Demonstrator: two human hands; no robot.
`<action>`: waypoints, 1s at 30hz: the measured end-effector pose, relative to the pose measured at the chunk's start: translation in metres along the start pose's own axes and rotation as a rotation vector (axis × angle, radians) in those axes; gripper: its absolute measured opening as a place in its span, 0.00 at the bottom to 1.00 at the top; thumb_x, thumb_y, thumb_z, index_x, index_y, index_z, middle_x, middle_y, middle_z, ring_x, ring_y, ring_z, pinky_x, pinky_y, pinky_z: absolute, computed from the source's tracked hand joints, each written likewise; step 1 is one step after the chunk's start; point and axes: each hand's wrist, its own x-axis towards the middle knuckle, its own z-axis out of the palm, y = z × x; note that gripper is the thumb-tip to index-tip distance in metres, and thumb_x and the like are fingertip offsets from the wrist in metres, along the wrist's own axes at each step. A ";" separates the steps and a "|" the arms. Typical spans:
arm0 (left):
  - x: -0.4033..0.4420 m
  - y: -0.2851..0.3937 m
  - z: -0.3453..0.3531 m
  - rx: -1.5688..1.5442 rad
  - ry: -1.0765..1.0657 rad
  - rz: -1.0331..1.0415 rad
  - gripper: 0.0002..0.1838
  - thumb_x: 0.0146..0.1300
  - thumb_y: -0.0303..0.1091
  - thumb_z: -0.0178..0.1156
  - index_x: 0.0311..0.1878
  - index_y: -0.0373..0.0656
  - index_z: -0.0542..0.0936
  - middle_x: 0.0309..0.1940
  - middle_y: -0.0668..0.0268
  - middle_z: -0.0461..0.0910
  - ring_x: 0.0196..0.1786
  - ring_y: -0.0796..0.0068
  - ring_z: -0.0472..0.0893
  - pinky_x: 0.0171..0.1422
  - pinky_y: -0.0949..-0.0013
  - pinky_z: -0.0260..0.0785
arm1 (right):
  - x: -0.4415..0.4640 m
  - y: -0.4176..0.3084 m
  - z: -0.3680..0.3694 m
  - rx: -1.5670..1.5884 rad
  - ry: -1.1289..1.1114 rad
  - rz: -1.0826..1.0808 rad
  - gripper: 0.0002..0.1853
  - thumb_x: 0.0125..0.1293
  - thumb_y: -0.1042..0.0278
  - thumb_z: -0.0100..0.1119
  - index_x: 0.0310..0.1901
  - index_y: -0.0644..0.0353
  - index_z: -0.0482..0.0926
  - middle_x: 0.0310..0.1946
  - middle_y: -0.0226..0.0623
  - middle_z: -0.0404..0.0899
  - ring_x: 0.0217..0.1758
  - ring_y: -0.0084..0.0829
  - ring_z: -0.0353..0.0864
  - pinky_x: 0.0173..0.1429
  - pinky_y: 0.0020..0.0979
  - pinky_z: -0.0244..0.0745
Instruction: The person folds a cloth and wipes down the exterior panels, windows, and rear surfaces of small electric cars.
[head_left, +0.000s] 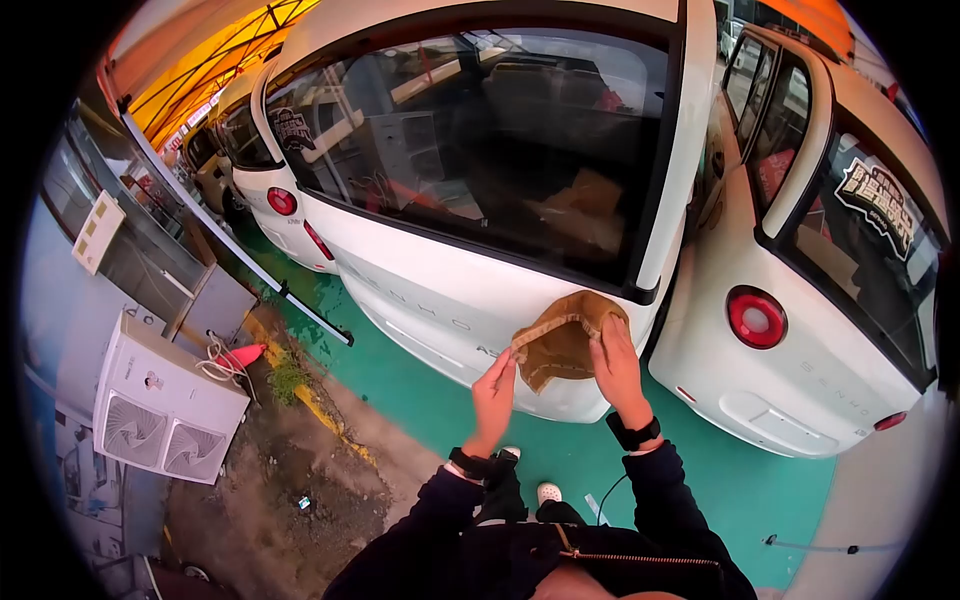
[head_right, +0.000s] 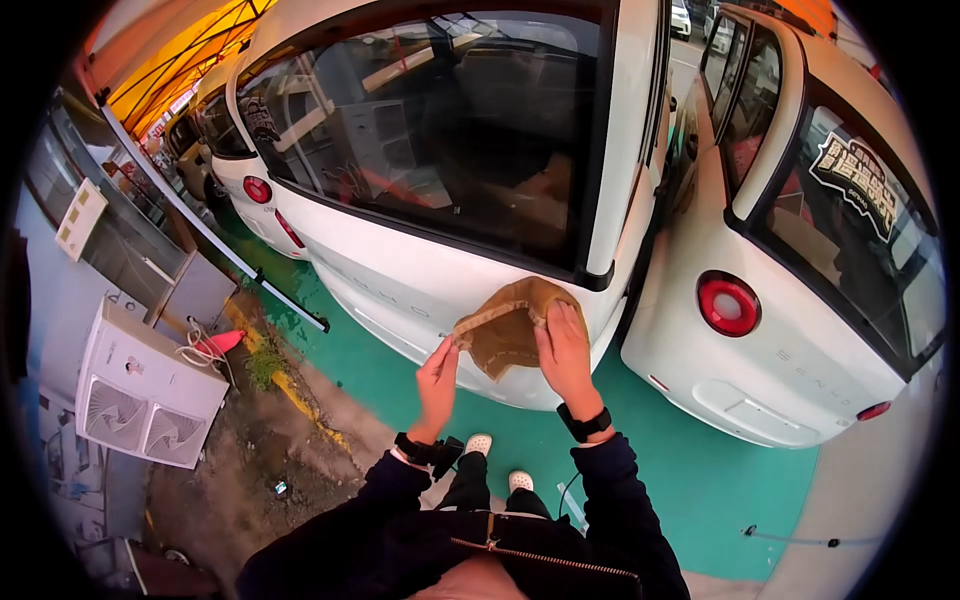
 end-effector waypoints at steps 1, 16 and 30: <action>0.018 -0.004 0.009 -0.006 -0.013 -0.011 0.17 0.72 0.28 0.53 0.59 0.27 0.74 0.47 0.62 0.82 0.49 0.82 0.77 0.56 0.77 0.69 | 0.016 0.007 0.010 -0.125 0.015 -0.044 0.24 0.68 0.67 0.53 0.61 0.70 0.67 0.60 0.56 0.70 0.66 0.55 0.66 0.71 0.42 0.60; 0.145 -0.063 -0.032 0.750 -0.124 0.566 0.27 0.60 0.26 0.52 0.63 0.24 0.66 0.56 0.42 0.74 0.57 0.47 0.76 0.73 0.48 0.57 | 0.083 -0.039 0.131 -0.213 -0.199 -0.168 0.28 0.61 0.62 0.56 0.63 0.64 0.69 0.57 0.44 0.75 0.64 0.41 0.71 0.71 0.42 0.61; 0.134 -0.052 0.001 0.514 -0.349 0.531 0.30 0.60 0.28 0.55 0.65 0.28 0.65 0.61 0.41 0.70 0.65 0.39 0.68 0.73 0.44 0.55 | 0.052 -0.020 0.121 -0.477 0.039 -0.015 0.26 0.58 0.65 0.62 0.56 0.71 0.73 0.53 0.47 0.77 0.59 0.42 0.75 0.69 0.40 0.65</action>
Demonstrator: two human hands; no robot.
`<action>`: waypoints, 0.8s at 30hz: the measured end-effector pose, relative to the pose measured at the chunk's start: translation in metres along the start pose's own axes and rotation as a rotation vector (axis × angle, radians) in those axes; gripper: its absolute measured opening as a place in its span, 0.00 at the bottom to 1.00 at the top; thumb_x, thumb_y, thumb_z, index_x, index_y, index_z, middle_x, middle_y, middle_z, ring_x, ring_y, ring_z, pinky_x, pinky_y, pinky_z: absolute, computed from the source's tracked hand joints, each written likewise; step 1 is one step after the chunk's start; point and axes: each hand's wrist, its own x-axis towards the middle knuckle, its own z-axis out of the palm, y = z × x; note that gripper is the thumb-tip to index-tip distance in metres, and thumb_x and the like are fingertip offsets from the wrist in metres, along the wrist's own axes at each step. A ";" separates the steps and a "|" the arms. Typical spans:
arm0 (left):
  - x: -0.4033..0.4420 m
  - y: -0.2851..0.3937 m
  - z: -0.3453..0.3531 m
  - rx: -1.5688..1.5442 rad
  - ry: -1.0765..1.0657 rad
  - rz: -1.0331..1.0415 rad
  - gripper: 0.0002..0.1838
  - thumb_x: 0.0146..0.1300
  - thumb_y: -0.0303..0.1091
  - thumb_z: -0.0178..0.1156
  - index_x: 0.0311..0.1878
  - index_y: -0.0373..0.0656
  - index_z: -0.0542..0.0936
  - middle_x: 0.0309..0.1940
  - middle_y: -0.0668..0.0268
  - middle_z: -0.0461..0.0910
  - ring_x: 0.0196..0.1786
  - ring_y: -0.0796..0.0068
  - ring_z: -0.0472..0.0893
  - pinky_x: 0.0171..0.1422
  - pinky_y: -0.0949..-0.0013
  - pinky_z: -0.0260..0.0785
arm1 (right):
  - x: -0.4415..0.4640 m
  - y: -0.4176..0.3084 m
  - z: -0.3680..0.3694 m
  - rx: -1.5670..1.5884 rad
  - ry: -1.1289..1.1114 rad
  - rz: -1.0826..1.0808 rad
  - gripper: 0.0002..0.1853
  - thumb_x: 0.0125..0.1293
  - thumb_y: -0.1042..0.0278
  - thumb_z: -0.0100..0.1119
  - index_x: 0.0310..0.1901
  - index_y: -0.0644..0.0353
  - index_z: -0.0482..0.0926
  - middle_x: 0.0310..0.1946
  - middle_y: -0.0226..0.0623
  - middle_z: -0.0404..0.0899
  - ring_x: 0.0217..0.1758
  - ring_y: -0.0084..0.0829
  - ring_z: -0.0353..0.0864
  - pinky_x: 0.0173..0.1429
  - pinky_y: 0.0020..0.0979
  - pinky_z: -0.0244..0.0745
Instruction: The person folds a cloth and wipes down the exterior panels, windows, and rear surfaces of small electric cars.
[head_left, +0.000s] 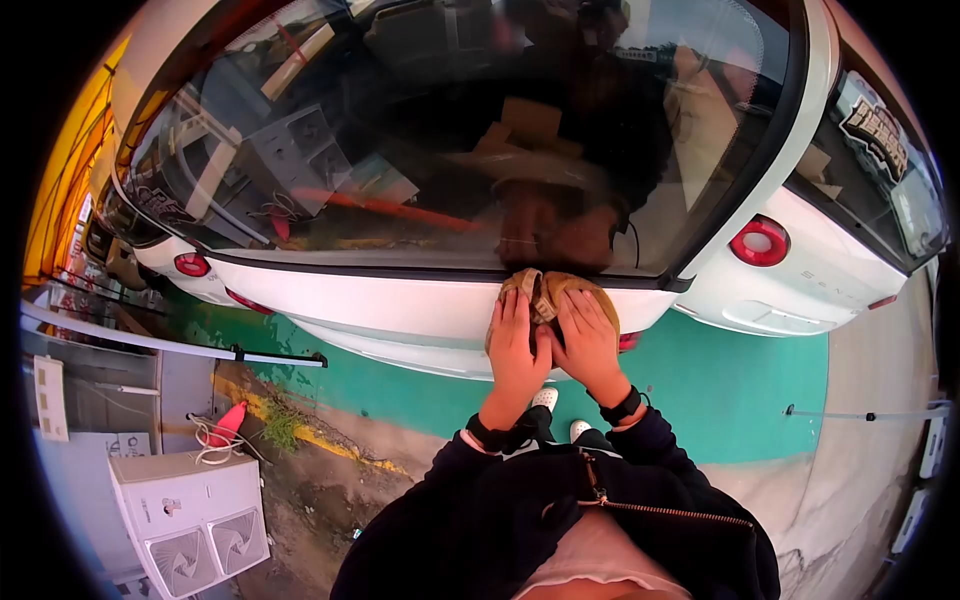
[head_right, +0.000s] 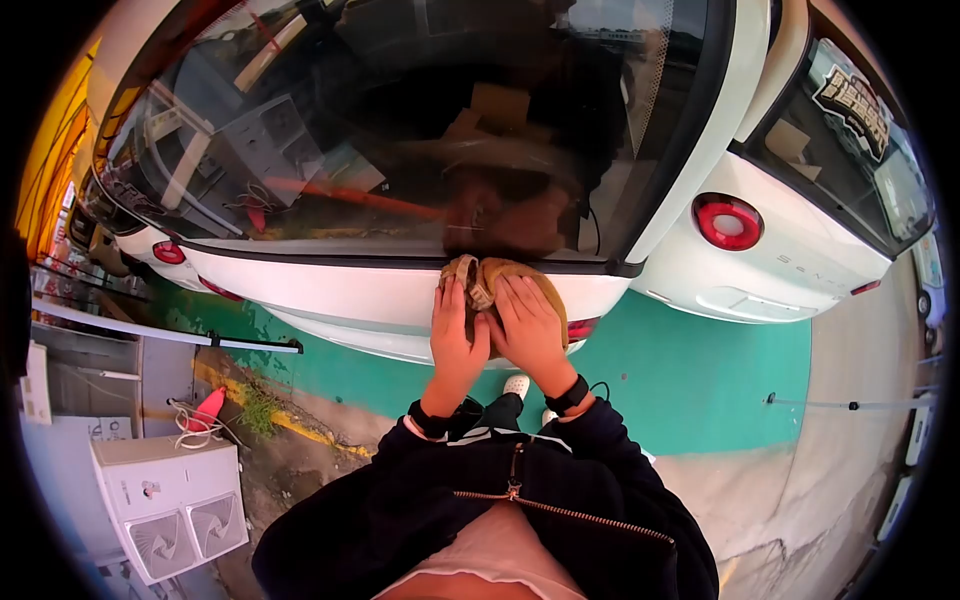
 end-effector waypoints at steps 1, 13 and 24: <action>0.012 0.013 -0.003 -0.026 -0.018 0.048 0.30 0.60 0.29 0.55 0.66 0.28 0.64 0.61 0.41 0.70 0.65 0.39 0.68 0.73 0.43 0.54 | 0.003 0.000 -0.012 -0.022 0.013 0.029 0.26 0.58 0.65 0.62 0.56 0.71 0.73 0.53 0.47 0.77 0.59 0.42 0.75 0.69 0.40 0.65; 0.020 0.103 0.095 -0.257 -0.224 0.241 0.30 0.61 0.29 0.58 0.66 0.30 0.64 0.61 0.42 0.69 0.67 0.39 0.66 0.73 0.38 0.47 | -0.067 0.074 -0.081 0.037 0.238 0.322 0.29 0.60 0.72 0.61 0.59 0.79 0.64 0.54 0.63 0.72 0.57 0.67 0.70 0.63 0.52 0.67; 0.041 0.222 0.233 -0.189 -0.257 0.361 0.32 0.60 0.25 0.57 0.67 0.31 0.60 0.60 0.44 0.70 0.67 0.41 0.66 0.75 0.40 0.46 | -0.144 0.249 -0.205 -0.133 0.428 0.371 0.30 0.57 0.74 0.64 0.60 0.77 0.66 0.55 0.62 0.71 0.60 0.65 0.68 0.63 0.52 0.65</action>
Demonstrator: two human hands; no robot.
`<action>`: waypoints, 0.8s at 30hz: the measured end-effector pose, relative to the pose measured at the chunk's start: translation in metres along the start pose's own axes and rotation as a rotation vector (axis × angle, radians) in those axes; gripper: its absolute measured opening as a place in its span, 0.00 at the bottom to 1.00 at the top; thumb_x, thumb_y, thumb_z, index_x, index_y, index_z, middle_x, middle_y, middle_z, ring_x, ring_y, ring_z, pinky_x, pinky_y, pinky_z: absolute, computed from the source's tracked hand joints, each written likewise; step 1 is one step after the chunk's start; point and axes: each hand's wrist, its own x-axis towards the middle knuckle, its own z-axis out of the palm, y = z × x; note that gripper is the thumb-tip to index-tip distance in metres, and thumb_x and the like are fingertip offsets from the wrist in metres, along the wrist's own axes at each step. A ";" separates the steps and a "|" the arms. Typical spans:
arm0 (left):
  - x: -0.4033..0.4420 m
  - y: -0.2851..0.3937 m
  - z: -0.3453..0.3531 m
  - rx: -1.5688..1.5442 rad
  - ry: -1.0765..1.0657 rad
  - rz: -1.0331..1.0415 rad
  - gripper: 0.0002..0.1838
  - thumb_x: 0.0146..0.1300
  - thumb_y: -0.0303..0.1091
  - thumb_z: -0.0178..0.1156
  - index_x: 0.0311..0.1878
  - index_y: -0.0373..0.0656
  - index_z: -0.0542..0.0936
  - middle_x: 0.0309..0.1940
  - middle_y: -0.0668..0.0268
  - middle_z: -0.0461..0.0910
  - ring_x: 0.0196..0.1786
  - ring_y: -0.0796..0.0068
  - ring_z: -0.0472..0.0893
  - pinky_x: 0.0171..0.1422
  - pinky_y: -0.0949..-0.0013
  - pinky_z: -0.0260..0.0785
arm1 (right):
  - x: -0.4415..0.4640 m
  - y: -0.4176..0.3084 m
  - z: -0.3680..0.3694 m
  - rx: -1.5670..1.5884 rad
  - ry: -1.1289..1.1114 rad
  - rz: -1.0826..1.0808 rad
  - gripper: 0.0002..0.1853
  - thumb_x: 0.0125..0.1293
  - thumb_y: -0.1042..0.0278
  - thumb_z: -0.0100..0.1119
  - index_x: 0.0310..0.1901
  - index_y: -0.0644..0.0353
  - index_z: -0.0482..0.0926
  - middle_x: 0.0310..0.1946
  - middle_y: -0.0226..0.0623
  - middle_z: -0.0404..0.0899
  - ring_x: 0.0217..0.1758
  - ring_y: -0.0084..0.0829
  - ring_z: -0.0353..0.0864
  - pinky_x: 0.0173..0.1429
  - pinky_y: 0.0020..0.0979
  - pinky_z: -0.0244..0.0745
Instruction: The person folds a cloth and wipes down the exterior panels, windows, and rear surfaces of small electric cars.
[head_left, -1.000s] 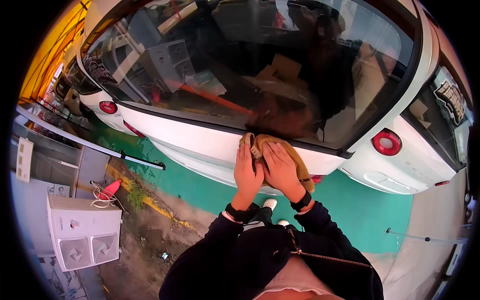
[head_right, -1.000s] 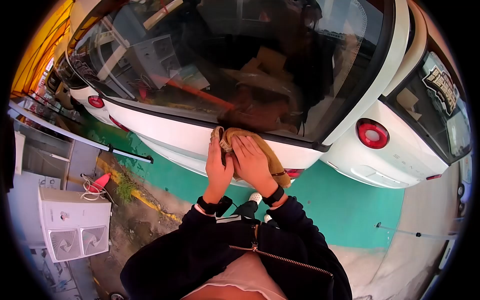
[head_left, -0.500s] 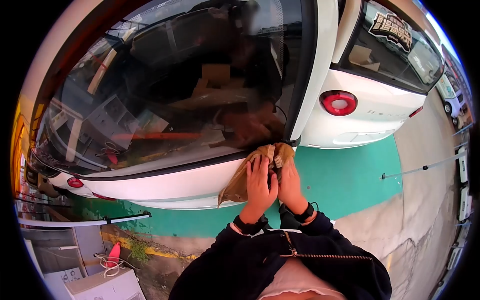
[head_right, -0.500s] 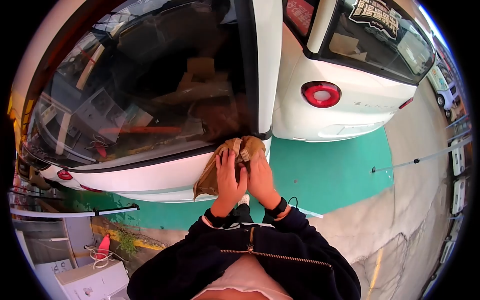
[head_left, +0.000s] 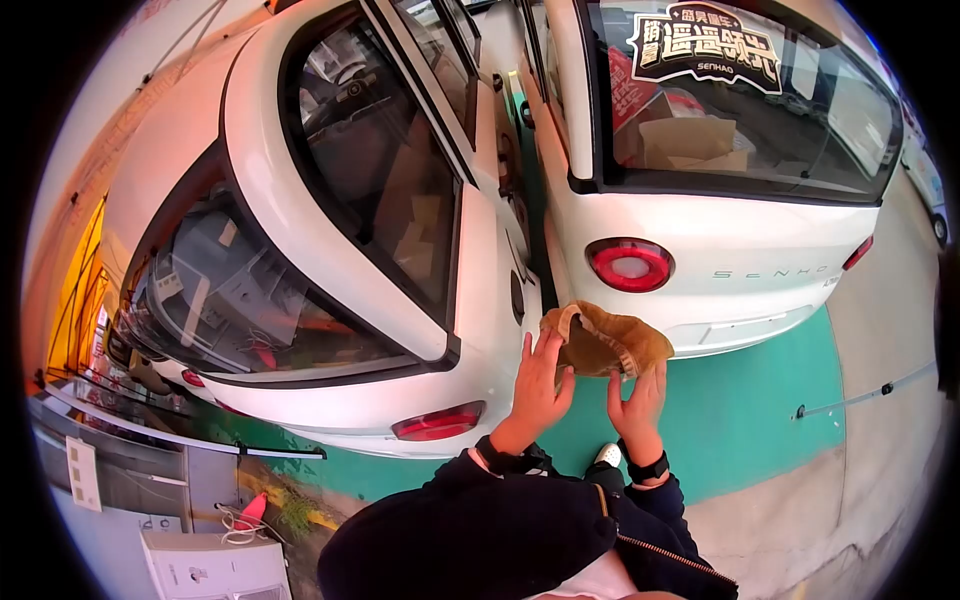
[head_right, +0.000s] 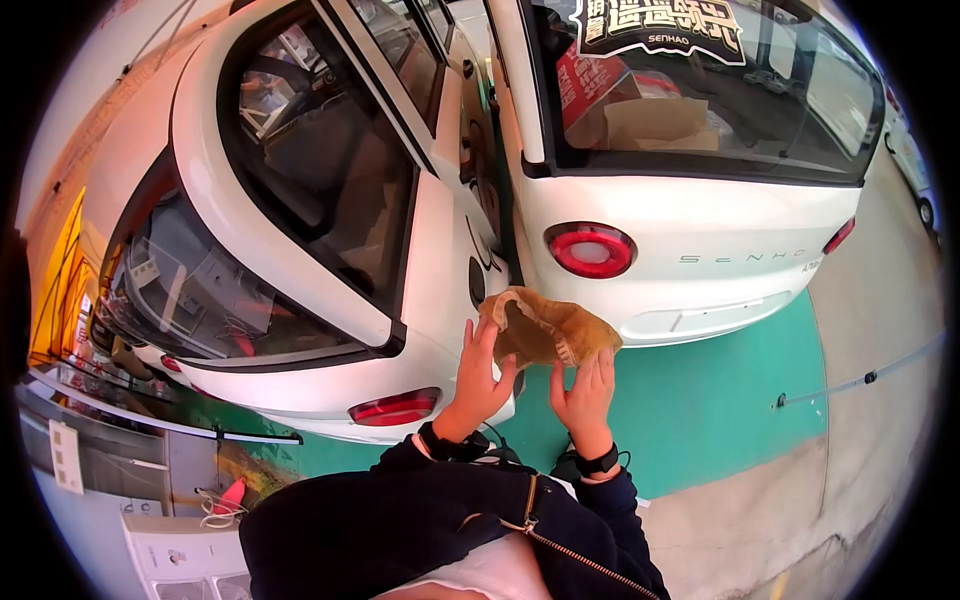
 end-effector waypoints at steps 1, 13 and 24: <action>0.014 0.009 0.011 -0.002 -0.021 -0.015 0.31 0.59 0.25 0.56 0.67 0.31 0.61 0.58 0.46 0.72 0.67 0.43 0.67 0.75 0.40 0.47 | 0.008 0.016 -0.010 0.011 0.014 0.004 0.30 0.57 0.74 0.64 0.60 0.77 0.66 0.55 0.62 0.71 0.60 0.65 0.68 0.63 0.52 0.65; 0.131 0.007 0.126 0.093 -0.053 0.059 0.31 0.58 0.22 0.57 0.66 0.35 0.62 0.61 0.53 0.72 0.70 0.52 0.67 0.76 0.42 0.46 | 0.066 0.165 -0.018 -0.048 -0.063 0.081 0.30 0.60 0.68 0.62 0.57 0.81 0.65 0.54 0.72 0.69 0.60 0.71 0.66 0.63 0.54 0.64; 0.222 -0.047 0.202 0.126 -0.026 -0.160 0.25 0.61 0.27 0.55 0.63 0.34 0.66 0.56 0.47 0.73 0.65 0.44 0.67 0.74 0.44 0.50 | 0.203 0.255 0.032 0.067 -0.322 -0.105 0.30 0.62 0.65 0.62 0.59 0.78 0.66 0.55 0.65 0.71 0.62 0.64 0.67 0.64 0.50 0.65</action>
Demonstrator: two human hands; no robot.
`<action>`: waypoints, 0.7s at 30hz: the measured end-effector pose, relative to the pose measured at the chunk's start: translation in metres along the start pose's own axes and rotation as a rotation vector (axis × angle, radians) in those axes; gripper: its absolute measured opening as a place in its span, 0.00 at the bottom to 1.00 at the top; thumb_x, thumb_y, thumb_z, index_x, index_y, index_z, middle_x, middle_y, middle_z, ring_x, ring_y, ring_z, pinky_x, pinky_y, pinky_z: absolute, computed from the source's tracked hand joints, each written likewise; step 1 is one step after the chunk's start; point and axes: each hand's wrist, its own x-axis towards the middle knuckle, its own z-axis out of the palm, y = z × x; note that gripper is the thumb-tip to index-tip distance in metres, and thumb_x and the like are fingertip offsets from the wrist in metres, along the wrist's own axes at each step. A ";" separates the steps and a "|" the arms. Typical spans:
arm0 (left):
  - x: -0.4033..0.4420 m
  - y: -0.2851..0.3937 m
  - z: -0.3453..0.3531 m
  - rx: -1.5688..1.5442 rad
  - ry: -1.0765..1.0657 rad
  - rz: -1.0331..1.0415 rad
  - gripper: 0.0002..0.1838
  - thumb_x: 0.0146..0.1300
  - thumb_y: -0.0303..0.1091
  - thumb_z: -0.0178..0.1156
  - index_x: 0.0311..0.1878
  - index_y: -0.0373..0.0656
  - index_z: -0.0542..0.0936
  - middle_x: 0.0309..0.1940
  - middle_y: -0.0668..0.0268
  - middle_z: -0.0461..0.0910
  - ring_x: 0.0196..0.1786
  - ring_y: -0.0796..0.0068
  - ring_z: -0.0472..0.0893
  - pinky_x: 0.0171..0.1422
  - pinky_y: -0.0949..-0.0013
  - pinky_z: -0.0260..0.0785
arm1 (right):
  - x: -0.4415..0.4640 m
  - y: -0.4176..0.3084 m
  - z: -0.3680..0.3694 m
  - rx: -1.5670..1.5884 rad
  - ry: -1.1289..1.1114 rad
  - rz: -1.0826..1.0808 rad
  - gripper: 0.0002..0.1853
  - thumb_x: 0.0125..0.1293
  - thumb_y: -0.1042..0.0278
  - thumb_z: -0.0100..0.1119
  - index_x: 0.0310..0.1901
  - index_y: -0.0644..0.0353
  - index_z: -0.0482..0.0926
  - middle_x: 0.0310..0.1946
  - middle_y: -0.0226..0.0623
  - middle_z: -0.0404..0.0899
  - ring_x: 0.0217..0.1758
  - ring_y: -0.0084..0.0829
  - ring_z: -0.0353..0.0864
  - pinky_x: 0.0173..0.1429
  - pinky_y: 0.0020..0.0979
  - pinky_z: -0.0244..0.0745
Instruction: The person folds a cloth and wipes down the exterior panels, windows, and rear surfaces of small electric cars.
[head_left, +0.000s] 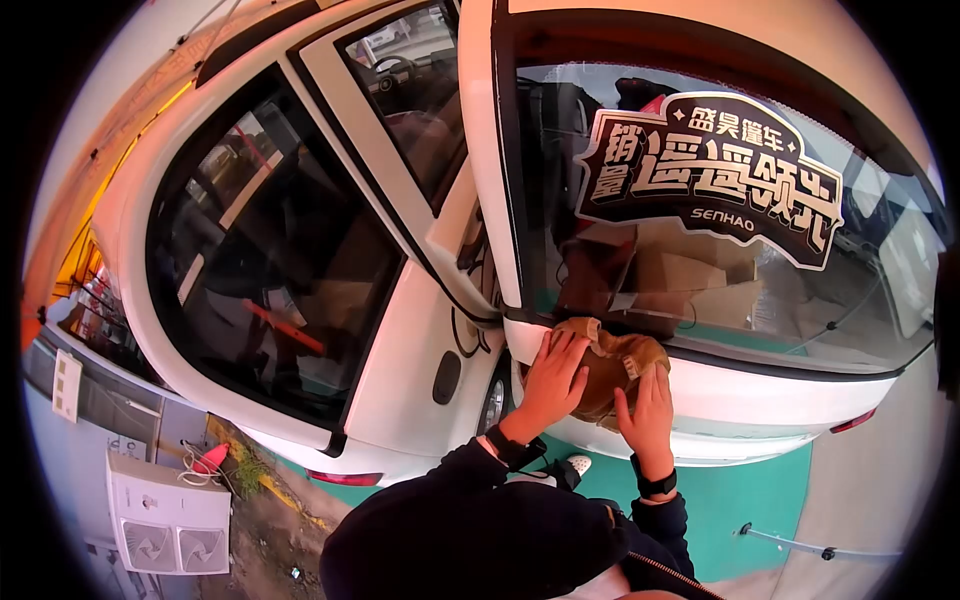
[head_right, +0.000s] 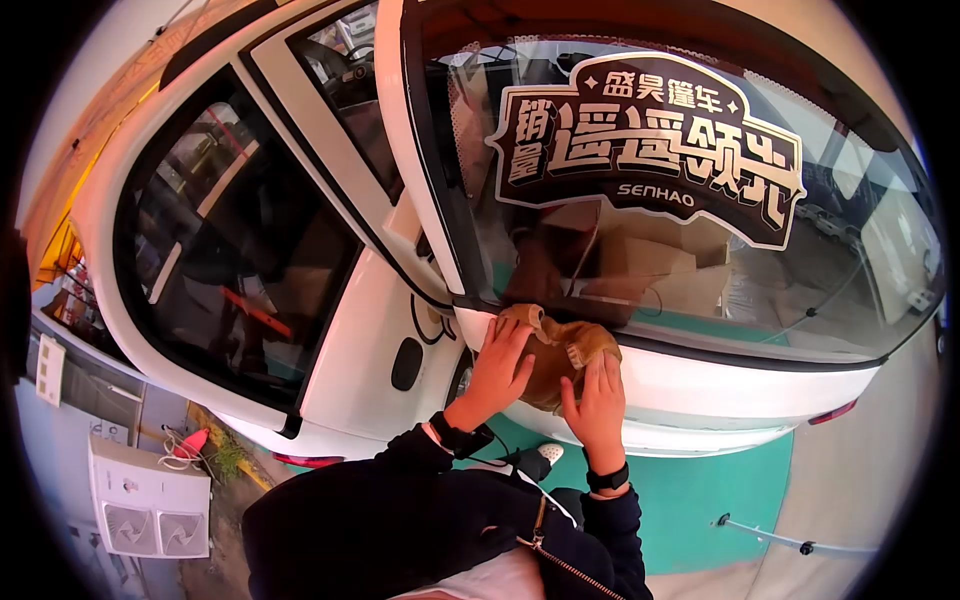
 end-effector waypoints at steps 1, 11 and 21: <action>0.000 0.003 0.005 0.049 -0.028 -0.017 0.25 0.61 0.27 0.55 0.62 0.34 0.66 0.55 0.47 0.74 0.64 0.45 0.68 0.74 0.43 0.50 | 0.006 0.007 -0.001 0.002 -0.083 -0.023 0.29 0.62 0.65 0.62 0.59 0.78 0.66 0.55 0.63 0.71 0.61 0.62 0.67 0.64 0.49 0.66; 0.002 0.037 0.022 0.054 0.157 -0.138 0.23 0.53 0.24 0.57 0.55 0.36 0.72 0.53 0.48 0.74 0.61 0.45 0.71 0.74 0.44 0.52 | 0.008 0.033 -0.003 -0.019 -0.068 -0.191 0.23 0.60 0.63 0.64 0.52 0.72 0.73 0.47 0.51 0.77 0.55 0.51 0.74 0.58 0.45 0.72; -0.030 0.080 0.061 0.222 0.339 -0.252 0.19 0.51 0.26 0.63 0.49 0.40 0.78 0.44 0.57 0.81 0.53 0.55 0.79 0.63 0.60 0.71 | 0.014 0.069 -0.012 0.088 -0.193 -0.431 0.24 0.62 0.73 0.61 0.58 0.72 0.69 0.51 0.55 0.75 0.59 0.53 0.72 0.63 0.45 0.68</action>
